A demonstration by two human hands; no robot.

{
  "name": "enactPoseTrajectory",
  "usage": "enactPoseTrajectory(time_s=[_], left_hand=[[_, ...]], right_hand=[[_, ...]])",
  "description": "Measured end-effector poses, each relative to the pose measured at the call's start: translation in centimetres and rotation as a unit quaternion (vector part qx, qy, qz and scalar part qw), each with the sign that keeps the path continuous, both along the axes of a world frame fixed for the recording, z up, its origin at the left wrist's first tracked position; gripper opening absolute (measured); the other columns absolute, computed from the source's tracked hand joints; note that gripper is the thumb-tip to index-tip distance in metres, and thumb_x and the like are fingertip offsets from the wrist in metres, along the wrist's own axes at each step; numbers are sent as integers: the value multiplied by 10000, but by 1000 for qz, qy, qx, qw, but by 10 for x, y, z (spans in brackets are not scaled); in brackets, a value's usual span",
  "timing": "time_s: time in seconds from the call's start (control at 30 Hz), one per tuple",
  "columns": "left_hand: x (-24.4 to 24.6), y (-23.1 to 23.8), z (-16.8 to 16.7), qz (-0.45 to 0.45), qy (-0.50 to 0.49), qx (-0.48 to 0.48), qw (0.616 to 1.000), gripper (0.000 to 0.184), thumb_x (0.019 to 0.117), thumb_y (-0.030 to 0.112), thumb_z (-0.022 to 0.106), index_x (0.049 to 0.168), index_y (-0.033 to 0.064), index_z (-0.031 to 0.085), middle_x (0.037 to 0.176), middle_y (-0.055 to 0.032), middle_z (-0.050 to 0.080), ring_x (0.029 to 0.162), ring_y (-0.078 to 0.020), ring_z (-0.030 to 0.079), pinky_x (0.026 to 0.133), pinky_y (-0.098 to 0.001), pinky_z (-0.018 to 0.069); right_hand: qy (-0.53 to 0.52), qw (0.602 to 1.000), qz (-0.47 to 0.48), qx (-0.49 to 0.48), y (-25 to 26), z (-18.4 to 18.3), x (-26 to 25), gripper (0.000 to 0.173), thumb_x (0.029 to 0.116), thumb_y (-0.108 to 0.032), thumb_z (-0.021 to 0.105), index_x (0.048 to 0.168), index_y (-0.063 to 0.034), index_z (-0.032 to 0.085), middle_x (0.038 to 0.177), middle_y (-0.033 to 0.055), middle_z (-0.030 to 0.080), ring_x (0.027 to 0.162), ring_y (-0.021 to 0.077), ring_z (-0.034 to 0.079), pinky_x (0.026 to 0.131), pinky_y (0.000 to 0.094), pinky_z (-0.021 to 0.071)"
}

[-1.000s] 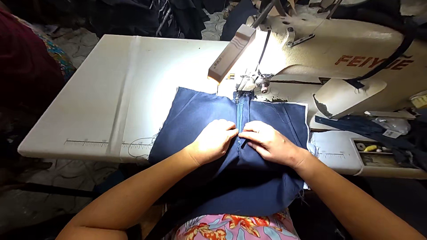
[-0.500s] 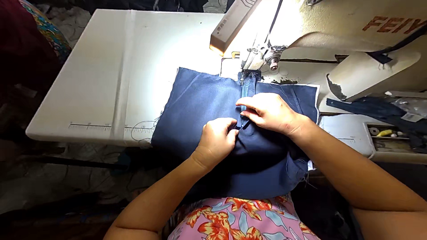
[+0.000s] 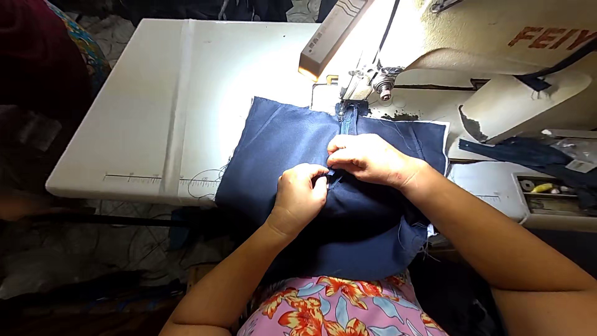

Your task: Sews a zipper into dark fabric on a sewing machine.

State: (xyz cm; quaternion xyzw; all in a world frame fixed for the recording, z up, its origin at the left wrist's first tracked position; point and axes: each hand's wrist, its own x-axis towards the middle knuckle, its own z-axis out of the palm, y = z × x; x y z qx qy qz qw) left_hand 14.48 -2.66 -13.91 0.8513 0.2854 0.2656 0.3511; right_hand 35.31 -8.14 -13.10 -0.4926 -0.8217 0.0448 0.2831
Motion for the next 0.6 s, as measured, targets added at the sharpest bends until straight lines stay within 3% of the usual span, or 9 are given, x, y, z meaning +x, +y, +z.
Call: enactPoseTrajectory(time_s=[0.27, 0.4, 0.5, 0.53, 0.6], left_hand=[[-2, 3, 2, -1, 1, -14, 1000, 119, 947, 88, 680, 995, 61, 786, 894, -61, 748, 837, -130, 713, 779, -344, 581], [4, 4, -1, 29, -14, -45, 998, 68, 924, 140, 745, 895, 92, 783, 771, -7, 732, 678, -55, 665, 647, -270, 549], [10, 0, -5, 52, -19, 11, 998, 85, 874, 93, 713, 804, 89, 760, 672, -2, 668, 582, -69, 588, 547, -274, 479], [11, -1, -5, 54, -20, 56, 997, 76, 859, 81, 709, 808, 76, 765, 683, -20, 680, 597, -93, 614, 557, -292, 504], [13, -5, -7, 46, -25, 162, 985, 73, 841, 59, 704, 806, 40, 765, 680, -65, 668, 624, -167, 658, 559, -342, 532]], right_hand=[[-1, 999, 31, -23, 3, 1, 1, 157, 938, -42, 593, 882, -32, 739, 885, 107, 693, 811, 241, 690, 669, 409, 548], [-3, 1000, 22, 0, 4, -2, -3, 166, 942, -47, 586, 829, -25, 706, 849, 117, 678, 784, 248, 684, 624, 400, 532], [-34, 998, -40, 29, -4, -4, -9, 125, 923, -68, 617, 815, -25, 664, 785, 119, 644, 737, 273, 672, 589, 423, 516], [-60, 994, -80, 34, -11, -4, -12, 127, 918, -90, 625, 814, -28, 665, 775, 120, 637, 747, 288, 671, 616, 445, 525], [-88, 982, -165, 15, -30, -5, -17, 158, 932, -133, 647, 835, -22, 703, 838, 145, 689, 867, 330, 697, 789, 501, 545]])
